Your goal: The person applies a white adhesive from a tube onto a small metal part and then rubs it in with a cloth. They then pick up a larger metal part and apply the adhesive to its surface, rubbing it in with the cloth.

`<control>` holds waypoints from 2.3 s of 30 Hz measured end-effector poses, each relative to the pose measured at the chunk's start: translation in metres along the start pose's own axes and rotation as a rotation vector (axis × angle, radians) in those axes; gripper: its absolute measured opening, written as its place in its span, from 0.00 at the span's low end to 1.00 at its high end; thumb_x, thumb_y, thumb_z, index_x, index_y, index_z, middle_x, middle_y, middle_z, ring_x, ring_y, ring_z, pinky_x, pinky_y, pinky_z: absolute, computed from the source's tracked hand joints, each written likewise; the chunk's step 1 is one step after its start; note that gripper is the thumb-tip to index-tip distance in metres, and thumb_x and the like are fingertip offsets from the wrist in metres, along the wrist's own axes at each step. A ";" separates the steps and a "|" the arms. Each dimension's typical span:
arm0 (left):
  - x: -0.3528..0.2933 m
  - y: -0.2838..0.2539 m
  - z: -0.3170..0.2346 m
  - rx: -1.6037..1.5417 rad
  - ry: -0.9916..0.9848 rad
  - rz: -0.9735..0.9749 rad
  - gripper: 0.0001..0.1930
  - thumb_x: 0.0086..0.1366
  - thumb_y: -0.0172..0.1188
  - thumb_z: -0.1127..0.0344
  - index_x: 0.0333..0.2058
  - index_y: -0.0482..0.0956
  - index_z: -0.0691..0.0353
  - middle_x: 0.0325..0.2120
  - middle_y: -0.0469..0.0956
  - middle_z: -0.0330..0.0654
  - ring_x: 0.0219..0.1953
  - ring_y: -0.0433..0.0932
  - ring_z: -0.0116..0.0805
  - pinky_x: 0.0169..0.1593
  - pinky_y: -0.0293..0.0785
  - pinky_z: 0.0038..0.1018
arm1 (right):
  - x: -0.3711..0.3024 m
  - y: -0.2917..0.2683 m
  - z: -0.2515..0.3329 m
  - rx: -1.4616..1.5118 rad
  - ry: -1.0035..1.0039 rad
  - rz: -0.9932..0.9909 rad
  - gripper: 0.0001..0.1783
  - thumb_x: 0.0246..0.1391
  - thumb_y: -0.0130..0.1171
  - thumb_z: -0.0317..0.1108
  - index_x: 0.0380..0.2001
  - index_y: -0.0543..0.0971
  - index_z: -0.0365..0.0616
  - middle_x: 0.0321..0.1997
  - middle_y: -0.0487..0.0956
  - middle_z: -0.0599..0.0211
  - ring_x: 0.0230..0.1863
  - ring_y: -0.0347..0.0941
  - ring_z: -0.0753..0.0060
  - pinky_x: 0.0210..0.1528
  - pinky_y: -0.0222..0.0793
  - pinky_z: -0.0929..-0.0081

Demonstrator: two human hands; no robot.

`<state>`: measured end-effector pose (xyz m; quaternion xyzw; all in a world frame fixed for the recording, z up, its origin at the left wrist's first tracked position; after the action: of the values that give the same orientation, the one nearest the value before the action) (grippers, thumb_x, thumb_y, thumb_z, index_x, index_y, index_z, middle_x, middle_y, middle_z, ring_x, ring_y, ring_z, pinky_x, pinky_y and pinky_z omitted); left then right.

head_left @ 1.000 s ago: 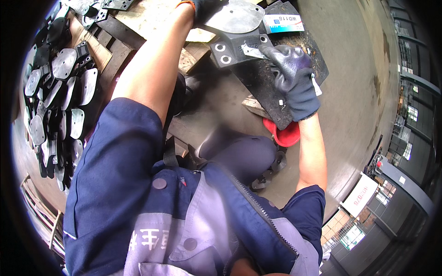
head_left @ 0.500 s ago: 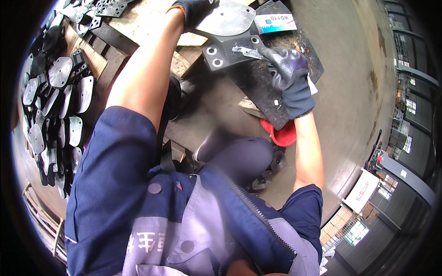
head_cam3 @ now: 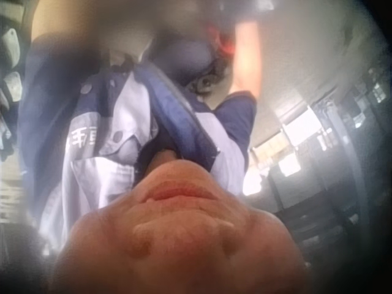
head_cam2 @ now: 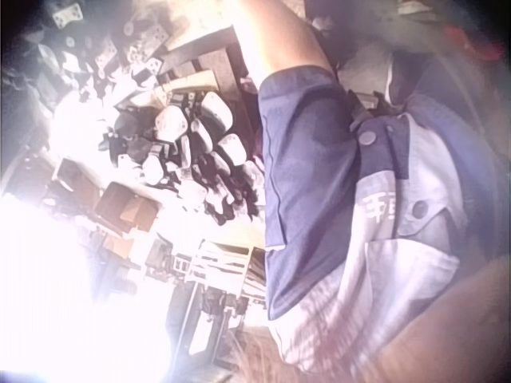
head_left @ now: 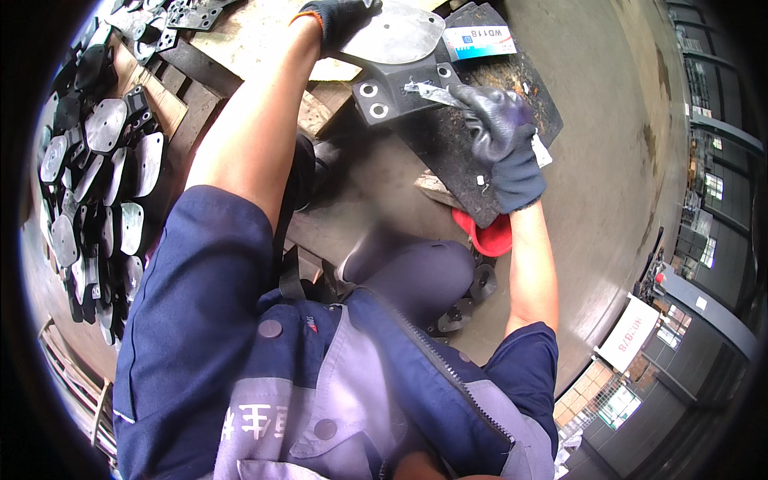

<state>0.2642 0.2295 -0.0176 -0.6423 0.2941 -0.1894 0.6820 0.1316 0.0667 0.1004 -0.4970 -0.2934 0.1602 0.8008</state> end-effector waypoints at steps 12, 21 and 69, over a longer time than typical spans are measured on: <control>0.002 -0.003 -0.006 0.130 0.024 -0.013 0.40 0.48 0.66 0.36 0.47 0.72 0.67 0.39 0.79 0.52 0.43 0.80 0.40 0.48 0.76 0.32 | -0.009 0.013 -0.006 -0.295 0.005 0.046 0.32 0.42 0.53 0.21 0.52 0.78 0.65 0.32 0.79 0.75 0.30 0.76 0.72 0.36 0.70 0.76; 0.017 0.052 0.032 -0.257 -0.141 -0.134 0.24 0.67 0.48 0.66 0.61 0.62 0.59 0.52 0.73 0.51 0.51 0.75 0.45 0.55 0.69 0.31 | -0.028 0.000 -0.014 0.224 0.288 -0.146 0.20 0.51 0.49 0.16 0.46 0.78 0.42 0.36 0.80 0.58 0.34 0.78 0.70 0.39 0.73 0.75; 0.003 0.114 0.042 -0.999 -0.747 -0.012 0.22 0.71 0.40 0.61 0.61 0.62 0.57 0.54 0.71 0.54 0.57 0.70 0.50 0.58 0.66 0.34 | -0.053 0.100 -0.107 0.899 0.644 -0.355 0.16 0.57 0.49 0.17 0.47 0.77 0.37 0.44 0.78 0.65 0.40 0.75 0.77 0.45 0.71 0.82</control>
<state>0.2795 0.2715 -0.1303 -0.9083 0.0851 0.2045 0.3548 0.1615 0.0083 -0.0408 -0.0749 -0.0169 -0.0268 0.9967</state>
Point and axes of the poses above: each hand's wrist, its own x-axis towards the middle knuckle, its own y-axis out of the palm, z = x × y, the point moved 9 cm from there along x, towards the middle knuckle
